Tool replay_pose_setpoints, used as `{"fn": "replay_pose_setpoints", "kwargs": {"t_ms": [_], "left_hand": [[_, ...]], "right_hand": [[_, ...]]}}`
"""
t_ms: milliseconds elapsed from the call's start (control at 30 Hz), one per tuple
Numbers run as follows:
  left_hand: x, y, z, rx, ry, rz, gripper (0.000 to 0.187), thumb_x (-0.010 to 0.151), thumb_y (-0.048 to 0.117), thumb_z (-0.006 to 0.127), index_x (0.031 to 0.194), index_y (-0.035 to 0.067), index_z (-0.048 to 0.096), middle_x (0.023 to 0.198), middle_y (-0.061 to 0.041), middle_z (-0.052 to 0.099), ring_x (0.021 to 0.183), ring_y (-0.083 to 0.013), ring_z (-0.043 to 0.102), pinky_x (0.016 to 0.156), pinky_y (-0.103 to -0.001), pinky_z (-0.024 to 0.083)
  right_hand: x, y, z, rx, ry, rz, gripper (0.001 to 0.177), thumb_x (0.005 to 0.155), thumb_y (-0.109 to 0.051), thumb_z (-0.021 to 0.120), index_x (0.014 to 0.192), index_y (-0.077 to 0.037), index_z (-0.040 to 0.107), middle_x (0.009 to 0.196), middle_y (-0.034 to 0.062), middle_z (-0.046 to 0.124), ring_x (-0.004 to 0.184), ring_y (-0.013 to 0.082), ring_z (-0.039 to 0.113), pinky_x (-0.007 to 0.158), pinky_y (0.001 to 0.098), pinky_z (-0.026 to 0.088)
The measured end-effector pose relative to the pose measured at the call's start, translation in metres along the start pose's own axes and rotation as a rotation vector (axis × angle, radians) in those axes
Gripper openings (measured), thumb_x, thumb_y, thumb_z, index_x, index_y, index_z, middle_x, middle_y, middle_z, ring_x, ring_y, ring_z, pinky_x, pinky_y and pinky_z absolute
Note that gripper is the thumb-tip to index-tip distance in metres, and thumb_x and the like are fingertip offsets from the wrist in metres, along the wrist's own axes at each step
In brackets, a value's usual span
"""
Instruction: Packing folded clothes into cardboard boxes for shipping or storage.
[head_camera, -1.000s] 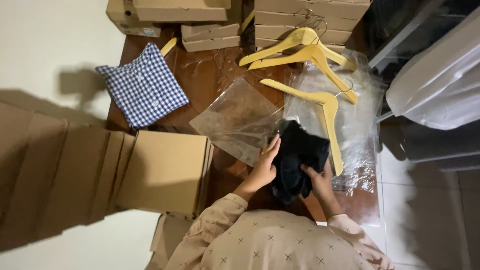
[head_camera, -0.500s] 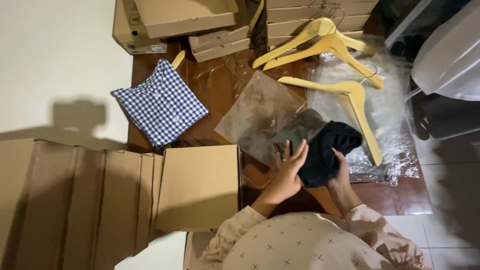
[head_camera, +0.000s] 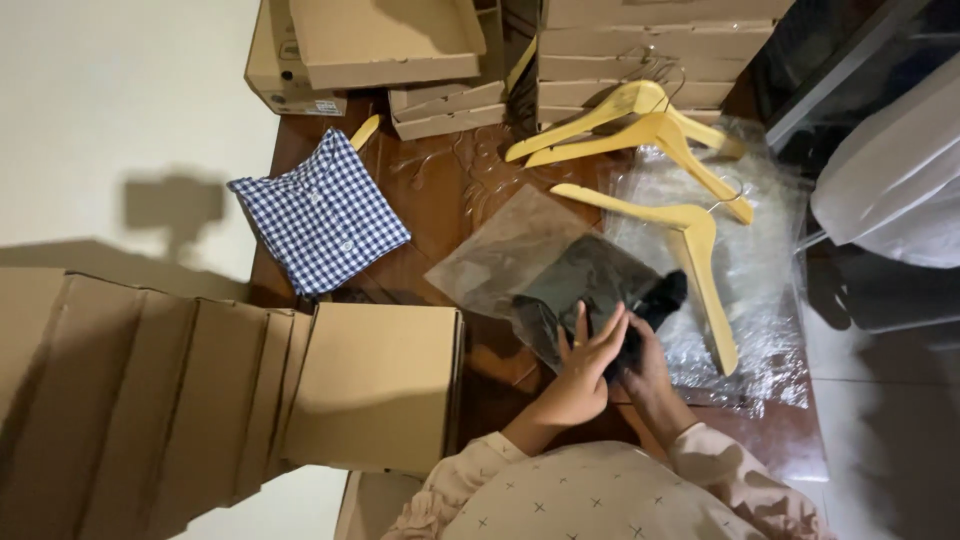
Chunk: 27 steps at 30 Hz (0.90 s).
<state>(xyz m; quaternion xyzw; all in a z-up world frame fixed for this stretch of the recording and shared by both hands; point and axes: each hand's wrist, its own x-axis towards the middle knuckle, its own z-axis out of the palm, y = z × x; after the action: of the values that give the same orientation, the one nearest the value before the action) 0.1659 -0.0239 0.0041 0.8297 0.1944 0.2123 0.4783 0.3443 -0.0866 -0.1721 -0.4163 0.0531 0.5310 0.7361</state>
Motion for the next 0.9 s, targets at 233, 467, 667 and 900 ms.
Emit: {"fn": "replay_pose_setpoints", "kwargs": {"t_ms": [233, 467, 667, 900], "left_hand": [[0.009, 0.002, 0.055, 0.067, -0.151, -0.020, 0.100, 0.073, -0.014, 0.040, 0.166, 0.019, 0.023, 0.176, 0.000, 0.009, 0.159, -0.0514, -0.010, 0.111, -0.083, -0.014], [0.001, -0.029, 0.132, -0.447, -0.055, 0.363, 0.105, 0.069, 0.014, 0.045, 0.168, 0.019, 0.011, 0.176, 0.000, 0.005, 0.157, -0.0323, 0.012, 0.120, -0.075, -0.004], [-0.019, -0.030, 0.146, 0.994, -0.255, 0.134, 0.073, 0.109, 0.053, 0.047, 0.172, 0.024, 0.023, 0.182, 0.003, 0.009, 0.170, -0.0325, 0.005, 0.130, -0.051, -0.002], [-0.005, 0.020, 0.078, -0.497, -0.217, 0.152, 0.068, 0.086, 0.010, 0.053, 0.154, 0.011, 0.048, 0.168, -0.013, 0.040, 0.165, -0.0306, 0.022, 0.135, -0.050, 0.004]], "right_hand": [[-0.010, -0.016, 0.010, -0.282, -0.267, -0.327, 0.053, 0.104, -0.034, 0.061, 0.144, -0.003, 0.046, 0.135, 0.0110, 0.054, 0.123, 0.0258, 0.054, 0.105, 0.0403, 0.043], [0.010, -0.016, 0.027, -0.786, -0.641, -0.814, 0.075, 0.104, -0.050, 0.054, 0.157, 0.000, 0.038, 0.160, 0.0138, 0.044, 0.147, 0.0278, 0.043, 0.122, 0.0414, 0.030], [0.075, 0.020, 0.017, 0.174, -0.383, 0.465, 0.058, 0.109, -0.048, 0.073, 0.142, -0.001, 0.066, 0.119, 0.0149, 0.069, 0.099, 0.0299, 0.067, 0.080, 0.0417, 0.058], [0.047, -0.039, 0.005, -0.897, -0.407, 0.084, 0.068, 0.084, -0.030, 0.074, 0.144, -0.006, 0.052, 0.139, 0.0161, 0.062, 0.126, 0.0299, 0.061, 0.105, 0.0415, 0.051]]}}
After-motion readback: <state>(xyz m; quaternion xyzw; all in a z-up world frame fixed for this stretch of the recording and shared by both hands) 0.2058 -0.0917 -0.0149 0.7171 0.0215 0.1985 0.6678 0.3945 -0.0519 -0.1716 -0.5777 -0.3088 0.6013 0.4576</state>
